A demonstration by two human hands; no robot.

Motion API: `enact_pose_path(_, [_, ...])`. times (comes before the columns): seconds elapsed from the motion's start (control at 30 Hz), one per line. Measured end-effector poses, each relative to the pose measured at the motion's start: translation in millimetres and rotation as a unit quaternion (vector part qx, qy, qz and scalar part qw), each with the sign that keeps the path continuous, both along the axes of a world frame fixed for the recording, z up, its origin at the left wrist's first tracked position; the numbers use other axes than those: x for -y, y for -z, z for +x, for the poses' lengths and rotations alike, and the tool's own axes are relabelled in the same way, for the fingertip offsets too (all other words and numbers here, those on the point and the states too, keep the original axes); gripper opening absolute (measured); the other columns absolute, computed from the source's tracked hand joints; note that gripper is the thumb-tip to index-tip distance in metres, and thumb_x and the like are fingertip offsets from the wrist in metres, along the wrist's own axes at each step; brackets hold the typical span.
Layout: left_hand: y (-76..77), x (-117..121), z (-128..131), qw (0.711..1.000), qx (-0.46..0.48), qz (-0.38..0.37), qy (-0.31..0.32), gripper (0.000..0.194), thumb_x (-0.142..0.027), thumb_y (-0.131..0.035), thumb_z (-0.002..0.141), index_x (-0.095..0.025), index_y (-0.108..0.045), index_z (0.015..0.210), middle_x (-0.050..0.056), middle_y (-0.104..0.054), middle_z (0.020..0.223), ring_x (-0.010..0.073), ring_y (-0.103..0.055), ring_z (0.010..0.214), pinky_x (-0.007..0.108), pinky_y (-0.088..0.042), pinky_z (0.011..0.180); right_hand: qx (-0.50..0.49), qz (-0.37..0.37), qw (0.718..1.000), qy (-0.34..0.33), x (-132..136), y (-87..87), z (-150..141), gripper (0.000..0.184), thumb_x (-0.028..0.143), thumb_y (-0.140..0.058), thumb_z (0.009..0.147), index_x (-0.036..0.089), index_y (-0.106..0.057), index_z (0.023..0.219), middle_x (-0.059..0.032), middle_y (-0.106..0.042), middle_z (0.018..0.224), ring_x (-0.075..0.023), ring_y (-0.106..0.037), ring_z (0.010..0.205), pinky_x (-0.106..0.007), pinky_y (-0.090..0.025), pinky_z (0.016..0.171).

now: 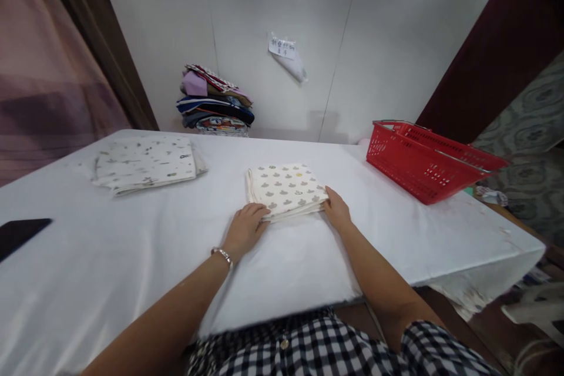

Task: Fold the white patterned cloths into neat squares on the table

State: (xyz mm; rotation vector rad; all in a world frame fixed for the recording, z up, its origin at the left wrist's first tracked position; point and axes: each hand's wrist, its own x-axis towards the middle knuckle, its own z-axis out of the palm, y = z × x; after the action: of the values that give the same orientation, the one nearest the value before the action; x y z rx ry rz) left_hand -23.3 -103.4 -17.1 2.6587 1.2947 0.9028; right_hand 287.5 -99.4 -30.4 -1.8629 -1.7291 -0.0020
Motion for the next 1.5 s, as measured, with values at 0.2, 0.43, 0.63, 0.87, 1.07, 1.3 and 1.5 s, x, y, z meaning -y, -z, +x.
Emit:
enact_pose_path(0.2, [-3.2, 1.3, -1.3, 1.0, -0.006, -0.014, -0.023, 0.022, -0.027, -0.05, 0.083, -0.025, -0.061, 0.101, 0.004, -0.061, 0.11, 0.0235, -0.05, 0.106, 0.04, -0.039, 0.085, -0.022, 0.014, 1.0, -0.005, 0.1, 3.9, 1.0, 0.052, 0.018, -0.037, 0.083, 0.02, -0.039, 0.134, -0.0045, -0.046, 0.134, -0.0211, -0.043, 0.122, -0.038, -0.036, 0.102])
enact_pose_path(0.43, [-2.4, 1.9, -1.5, 0.999, 0.008, -0.016, -0.027, 0.02, -0.027, -0.051, 0.082, -0.025, -0.062, 0.099, 0.003, -0.062, 0.108, 0.0231, -0.051, 0.104, 0.04, -0.039, 0.086, -0.047, 0.002, 0.999, -0.026, -1.4, 6.4, 6.7, 0.058, 0.017, -0.037, 0.08, 0.019, -0.033, 0.138, -0.0053, -0.046, 0.134, -0.0202, -0.044, 0.121, -0.036, -0.035, 0.102])
enact_pose_path(0.63, [-4.6, 5.1, -0.7, 0.999, 0.012, -0.02, -0.037, 0.016, -0.025, -0.053, 0.081, -0.023, -0.06, 0.095, 0.003, -0.063, 0.104, 0.0214, -0.052, 0.101, 0.039, -0.039, 0.086, -0.003, -0.056, 0.998, 0.016, 0.5, 3.6, 14.4, 0.05, 0.028, -0.042, 0.081, 0.02, -0.042, 0.131, -0.0065, -0.055, 0.125, -0.0236, -0.051, 0.112, -0.037, -0.039, 0.095])
enact_pose_path(0.87, [-4.3, 4.9, 0.2, 1.0, 0.016, -0.017, -0.013, 0.019, -0.023, -0.052, 0.081, -0.022, -0.058, 0.099, 0.004, -0.061, 0.105, 0.0214, -0.05, 0.102, 0.039, -0.039, 0.088, 0.039, 0.009, 0.998, -0.053, 10.9, -5.7, 7.7, 0.059, 0.02, -0.041, 0.078, 0.015, -0.035, 0.136, -0.0098, -0.039, 0.14, -0.0238, -0.031, 0.13, -0.043, -0.026, 0.106])
enact_pose_path(1.07, [-5.8, 5.4, 0.7, 0.999, 0.013, -0.016, -0.03, 0.025, -0.025, -0.052, 0.081, -0.023, -0.057, 0.106, 0.006, -0.061, 0.105, 0.023, -0.05, 0.102, 0.041, -0.037, 0.089, 0.124, -0.015, 0.966, -0.225, 22.3, -18.6, -23.4, 0.072, 0.011, -0.04, 0.069, 0.018, -0.029, 0.14, -0.0053, -0.027, 0.146, -0.0201, -0.016, 0.136, -0.047, -0.011, 0.11])
enact_pose_path(1.3, [-8.5, 6.1, 0.2, 0.999, 0.015, -0.017, -0.032, 0.019, -0.024, -0.053, 0.081, -0.023, -0.061, 0.098, 0.004, -0.063, 0.102, 0.0224, -0.051, 0.101, 0.041, -0.037, 0.09, 0.15, -0.086, 0.954, -0.246, 20.8, -18.0, -19.2, 0.072, 0.006, -0.036, 0.067, 0.018, -0.033, 0.138, -0.0039, -0.028, 0.146, -0.0154, -0.02, 0.135, -0.043, -0.012, 0.111])
enact_pose_path(1.5, [-12.5, 9.0, 1.0, 1.0, 0.01, -0.014, -0.023, 0.019, -0.024, -0.053, 0.08, -0.022, -0.061, 0.097, 0.004, -0.063, 0.101, 0.0216, -0.051, 0.1, 0.041, -0.036, 0.09, 0.139, -0.047, 0.959, -0.244, 25.8, -27.2, -42.5, 0.068, 0.016, -0.043, 0.074, 0.018, -0.028, 0.14, -0.0065, -0.025, 0.147, -0.0215, -0.016, 0.136, -0.048, -0.009, 0.11])
